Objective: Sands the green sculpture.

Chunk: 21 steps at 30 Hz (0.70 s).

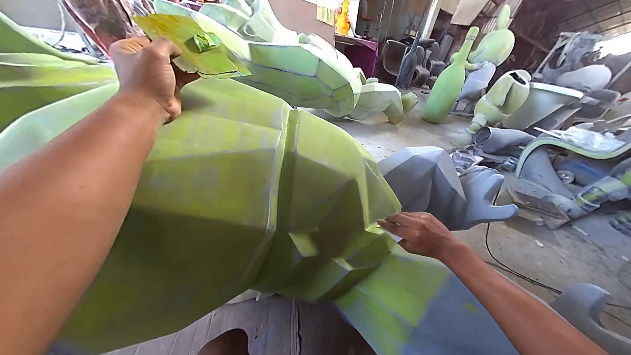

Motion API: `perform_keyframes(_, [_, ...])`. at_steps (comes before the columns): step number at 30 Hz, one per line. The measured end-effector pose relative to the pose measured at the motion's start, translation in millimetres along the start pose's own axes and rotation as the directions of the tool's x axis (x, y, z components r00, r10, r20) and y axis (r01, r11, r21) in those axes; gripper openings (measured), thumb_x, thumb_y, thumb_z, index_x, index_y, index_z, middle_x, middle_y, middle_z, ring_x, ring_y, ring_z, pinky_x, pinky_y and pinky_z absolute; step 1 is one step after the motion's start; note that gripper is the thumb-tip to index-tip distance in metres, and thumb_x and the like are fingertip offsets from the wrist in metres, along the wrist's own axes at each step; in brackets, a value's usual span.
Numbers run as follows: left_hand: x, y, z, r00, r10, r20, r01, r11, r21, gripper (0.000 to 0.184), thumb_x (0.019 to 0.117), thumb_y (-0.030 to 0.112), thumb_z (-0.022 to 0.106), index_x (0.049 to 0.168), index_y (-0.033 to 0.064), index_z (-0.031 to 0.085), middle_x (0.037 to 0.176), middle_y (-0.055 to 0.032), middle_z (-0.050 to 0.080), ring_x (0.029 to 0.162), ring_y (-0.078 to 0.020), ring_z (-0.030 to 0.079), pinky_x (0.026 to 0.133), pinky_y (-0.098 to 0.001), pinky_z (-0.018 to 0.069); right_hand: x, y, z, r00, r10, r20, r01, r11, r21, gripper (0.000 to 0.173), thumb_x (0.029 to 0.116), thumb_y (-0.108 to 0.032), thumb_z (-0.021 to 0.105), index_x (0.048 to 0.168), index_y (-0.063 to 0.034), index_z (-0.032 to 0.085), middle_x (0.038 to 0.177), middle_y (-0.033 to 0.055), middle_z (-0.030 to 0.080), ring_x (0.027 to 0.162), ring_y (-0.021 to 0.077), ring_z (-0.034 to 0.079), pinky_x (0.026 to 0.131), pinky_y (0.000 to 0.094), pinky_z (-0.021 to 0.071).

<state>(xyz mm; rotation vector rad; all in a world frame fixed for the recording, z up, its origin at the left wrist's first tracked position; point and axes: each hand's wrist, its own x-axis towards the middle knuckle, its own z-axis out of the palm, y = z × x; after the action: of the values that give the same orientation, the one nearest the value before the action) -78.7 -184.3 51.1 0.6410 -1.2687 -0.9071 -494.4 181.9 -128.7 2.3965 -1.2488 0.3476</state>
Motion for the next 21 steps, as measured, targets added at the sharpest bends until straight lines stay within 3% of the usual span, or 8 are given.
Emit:
perform_keyframes(2, [1.3,-1.7,-0.6,1.000,0.007,0.002,-0.007,1.000,0.000,0.015,0.0943,0.011,0.055,0.110,0.0127,0.056,0.106,0.0017,0.069,0.099,-0.0143,0.073,0.088,-0.0388,0.0633,21.0,-20.3,5.8,0.999,-0.033,-0.041,0.030,0.998,-0.060,0.036,0.0921,-0.017,0.070,0.128,-0.0141,0.070,0.116,0.0050,0.072,0.107,0.0178,0.071,0.087,0.0331,0.0610])
perform_keyframes(5, [2.9,-3.8,-1.5,1.000,0.007,0.006,-0.007,1.000,-0.001,0.013,0.0940,0.012,0.055,0.107,0.0136,0.056,0.105,0.0011,0.069,0.099,-0.0160,0.072,0.089,-0.0410,0.0629,44.9,-40.1,21.1,0.999,-0.038,-0.039,0.032,0.989,-0.141,0.031,0.0976,-0.011,0.062,0.128,-0.0100,0.069,0.117,0.0074,0.070,0.112,0.0212,0.067,0.097,0.0336,0.0567])
perform_keyframes(10, [1.8,-1.8,0.6,1.000,0.023,0.007,-0.023,0.999,-0.023,0.013,0.0932,0.010,0.055,0.106,0.0129,0.056,0.103,-0.0001,0.070,0.097,-0.0171,0.073,0.088,-0.0413,0.0633,49.4,-66.2,34.8,0.998,0.053,0.031,-0.043,0.966,-0.255,0.027,0.0994,-0.008,0.057,0.123,-0.0076,0.069,0.115,0.0084,0.068,0.105,0.0235,0.065,0.091,0.0348,0.0557])
perform_keyframes(16, [1.8,-0.7,1.8,1.000,0.005,0.004,-0.005,1.000,-0.003,0.013,0.0940,0.010,0.055,0.107,0.0138,0.055,0.102,0.0017,0.069,0.098,-0.0151,0.073,0.088,-0.0397,0.0632,41.3,-76.7,33.4,0.983,0.086,0.161,-0.062,0.987,-0.146,0.022,0.0970,-0.008,0.061,0.115,-0.0129,0.073,0.116,0.0036,0.067,0.111,0.0197,0.063,0.094,0.0339,0.0543])
perform_keyframes(21, [1.5,-0.2,1.9,1.000,0.005,0.004,-0.005,1.000,-0.005,0.013,0.0934,0.009,0.055,0.105,0.0137,0.055,0.101,0.0015,0.070,0.096,-0.0152,0.073,0.088,-0.0390,0.0630,40.0,-75.1,19.6,0.958,0.083,0.276,-0.058,0.994,-0.098,0.019,0.0973,-0.011,0.061,0.110,-0.0168,0.074,0.111,0.0012,0.068,0.107,0.0183,0.064,0.092,0.0346,0.0550])
